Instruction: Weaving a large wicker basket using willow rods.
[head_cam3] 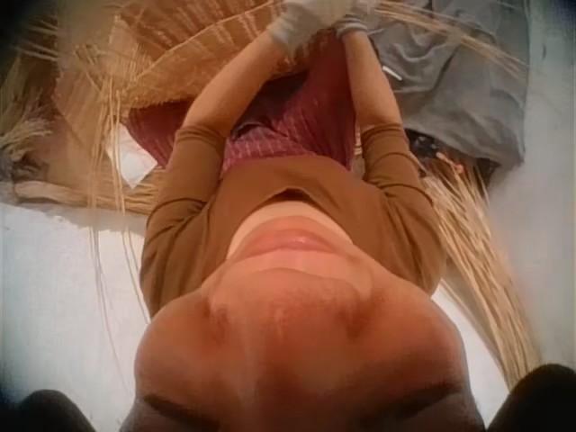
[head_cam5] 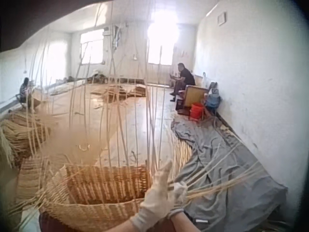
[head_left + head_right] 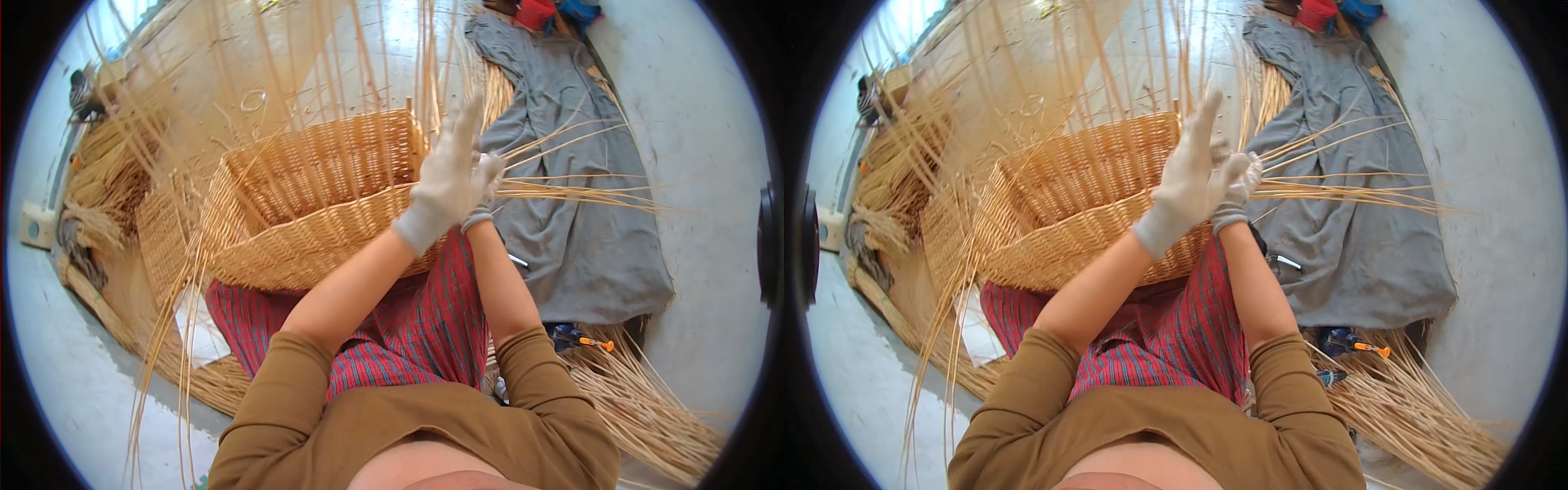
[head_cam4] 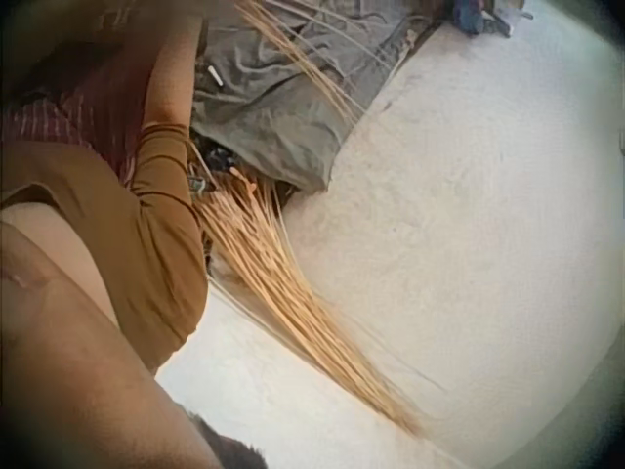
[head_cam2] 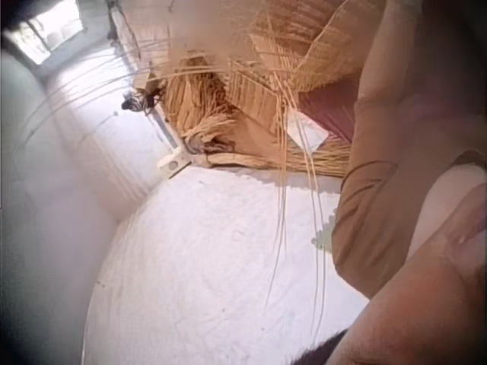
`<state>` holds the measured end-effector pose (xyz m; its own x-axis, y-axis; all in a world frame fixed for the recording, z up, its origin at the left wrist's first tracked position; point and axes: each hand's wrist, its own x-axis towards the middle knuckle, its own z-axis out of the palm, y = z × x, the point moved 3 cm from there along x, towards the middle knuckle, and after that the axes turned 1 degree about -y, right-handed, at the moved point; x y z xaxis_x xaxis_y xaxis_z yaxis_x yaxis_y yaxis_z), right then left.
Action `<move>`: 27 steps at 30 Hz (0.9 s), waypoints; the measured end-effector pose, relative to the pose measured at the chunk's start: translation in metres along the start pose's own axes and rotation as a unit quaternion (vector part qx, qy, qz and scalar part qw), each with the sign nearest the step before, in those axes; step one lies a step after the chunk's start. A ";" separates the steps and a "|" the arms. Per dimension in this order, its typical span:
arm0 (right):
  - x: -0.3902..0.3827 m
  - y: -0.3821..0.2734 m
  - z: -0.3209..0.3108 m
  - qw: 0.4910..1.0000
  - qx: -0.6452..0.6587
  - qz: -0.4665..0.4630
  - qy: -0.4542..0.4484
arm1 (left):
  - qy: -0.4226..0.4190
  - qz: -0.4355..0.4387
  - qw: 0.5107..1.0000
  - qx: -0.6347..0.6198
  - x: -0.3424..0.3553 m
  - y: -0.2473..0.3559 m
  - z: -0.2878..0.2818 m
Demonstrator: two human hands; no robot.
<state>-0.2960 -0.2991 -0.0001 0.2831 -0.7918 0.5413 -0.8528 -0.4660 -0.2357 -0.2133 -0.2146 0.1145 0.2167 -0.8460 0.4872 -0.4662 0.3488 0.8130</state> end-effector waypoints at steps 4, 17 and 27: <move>-0.011 -0.013 0.005 0.988 -0.104 -0.087 0.072 | -0.113 -0.151 0.971 -0.148 -0.155 -0.053 -0.075; -0.179 -0.291 -0.040 0.794 0.469 -0.230 -0.312 | 0.438 -0.128 0.883 0.112 -0.257 -0.134 -0.339; -0.211 -0.414 -0.073 0.720 0.501 -0.371 -0.305 | 0.419 -0.151 0.888 -0.117 -0.264 -0.147 -0.339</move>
<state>-0.0344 0.0900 0.0416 0.8986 -0.0615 0.4345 0.2905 -0.6586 -0.6941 0.0889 0.0945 -0.0255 0.9092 -0.3526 0.2215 -0.1081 0.3137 0.9434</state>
